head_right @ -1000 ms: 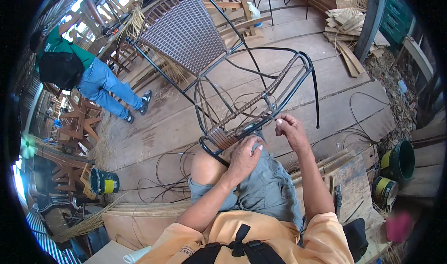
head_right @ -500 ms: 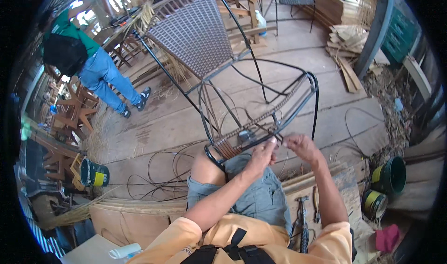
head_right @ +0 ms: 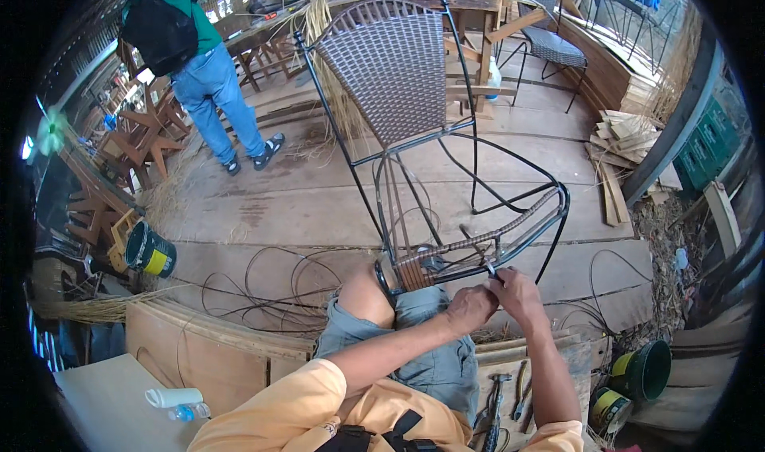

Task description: Weaving synthetic rattan strips onto a metal chair frame to repair or manufacture it.

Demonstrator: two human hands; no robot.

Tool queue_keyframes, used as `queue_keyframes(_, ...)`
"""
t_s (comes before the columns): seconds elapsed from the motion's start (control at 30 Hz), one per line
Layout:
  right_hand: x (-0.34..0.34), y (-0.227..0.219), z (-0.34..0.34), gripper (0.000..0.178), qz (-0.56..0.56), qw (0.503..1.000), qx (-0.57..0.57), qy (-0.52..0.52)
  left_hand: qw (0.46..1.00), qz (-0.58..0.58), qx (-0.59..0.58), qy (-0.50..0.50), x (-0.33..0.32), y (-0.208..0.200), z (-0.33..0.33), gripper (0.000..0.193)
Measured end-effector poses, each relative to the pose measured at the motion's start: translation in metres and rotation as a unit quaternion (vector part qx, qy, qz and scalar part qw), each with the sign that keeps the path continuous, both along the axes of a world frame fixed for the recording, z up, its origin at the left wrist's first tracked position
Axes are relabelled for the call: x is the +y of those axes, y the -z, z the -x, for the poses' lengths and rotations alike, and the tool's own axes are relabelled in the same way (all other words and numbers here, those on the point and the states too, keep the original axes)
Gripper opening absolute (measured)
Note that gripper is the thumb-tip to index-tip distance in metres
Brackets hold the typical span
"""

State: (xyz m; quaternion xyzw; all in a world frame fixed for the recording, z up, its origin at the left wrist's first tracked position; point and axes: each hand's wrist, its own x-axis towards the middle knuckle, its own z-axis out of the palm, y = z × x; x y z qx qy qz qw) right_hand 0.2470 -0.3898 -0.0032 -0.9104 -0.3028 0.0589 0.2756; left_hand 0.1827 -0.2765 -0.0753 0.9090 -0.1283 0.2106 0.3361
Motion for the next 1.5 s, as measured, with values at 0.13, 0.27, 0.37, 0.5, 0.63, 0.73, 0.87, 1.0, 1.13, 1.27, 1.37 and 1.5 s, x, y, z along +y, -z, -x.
queue_keyframes(0.13, -0.011, 0.017, 0.004, 0.016, -0.028, 0.996, -0.075, -0.028, 0.992, 0.095, 0.059, 0.065, -0.007, 0.001, 0.01, 0.012)
queue_keyframes(0.27, -0.042, 0.019, 0.025, 0.013, -0.043, 0.988, -0.141, -0.056, 0.932, 0.228, 0.255, 0.117, -0.019, -0.025, 0.021, 0.016)
queue_keyframes(0.37, -0.039, 0.015, 0.032, 0.019, -0.117, 0.984, -0.132, -0.013, 0.907, 0.359, 0.199, 0.098, -0.018, -0.011, 0.014, 0.024)
queue_keyframes(0.5, -0.044, 0.006, 0.043, 0.021, -0.048, 0.974, -0.222, 0.026, 0.709, 0.595, 0.352, 0.138, 0.003, -0.039, 0.014, 0.018)
queue_keyframes(0.63, -0.075, 0.031, 0.039, 0.028, 0.048, 0.993, -0.101, -0.043, 0.721, 0.605, 0.31, 0.132, 0.006, -0.025, -0.001, 0.027)
queue_keyframes(0.73, -0.065, 0.007, 0.025, 0.028, -0.116, 0.984, 0.116, 0.062, 0.959, 0.17, 0.168, 0.15, -0.026, -0.009, 0.017, 0.022)
queue_keyframes(0.87, -0.011, -0.019, 0.033, 0.029, -0.219, 0.897, 0.373, 0.089, 0.938, -0.082, 0.207, 0.264, -0.075, 0.033, 0.06, 0.01)
queue_keyframes(1.0, -0.073, -0.007, 0.055, 0.026, -0.005, 0.98, 0.175, 0.091, 0.929, 0.166, 0.222, 0.246, -0.038, 0.002, 0.037, 0.016)
queue_keyframes(1.13, -0.165, 0.038, 0.078, 0.021, 0.131, 0.928, 0.329, 0.112, 0.561, 0.675, 0.43, 0.213, -0.008, -0.028, 0.011, 0.026)
queue_keyframes(1.27, -0.14, 0.017, 0.059, 0.022, 0.016, 0.926, 0.369, 0.079, 0.915, 0.231, 0.273, 0.185, -0.029, -0.018, 0.018, 0.024)
queue_keyframes(1.37, -0.045, -0.024, 0.05, 0.024, -0.261, 0.835, 0.462, 0.148, 0.892, -0.153, 0.232, 0.356, -0.082, 0.062, 0.088, 0.017)
queue_keyframes(1.5, -0.039, -0.044, 0.056, 0.018, -0.226, 0.848, 0.468, 0.1, 0.858, -0.048, 0.319, 0.399, -0.06, 0.049, 0.065, 0.029)
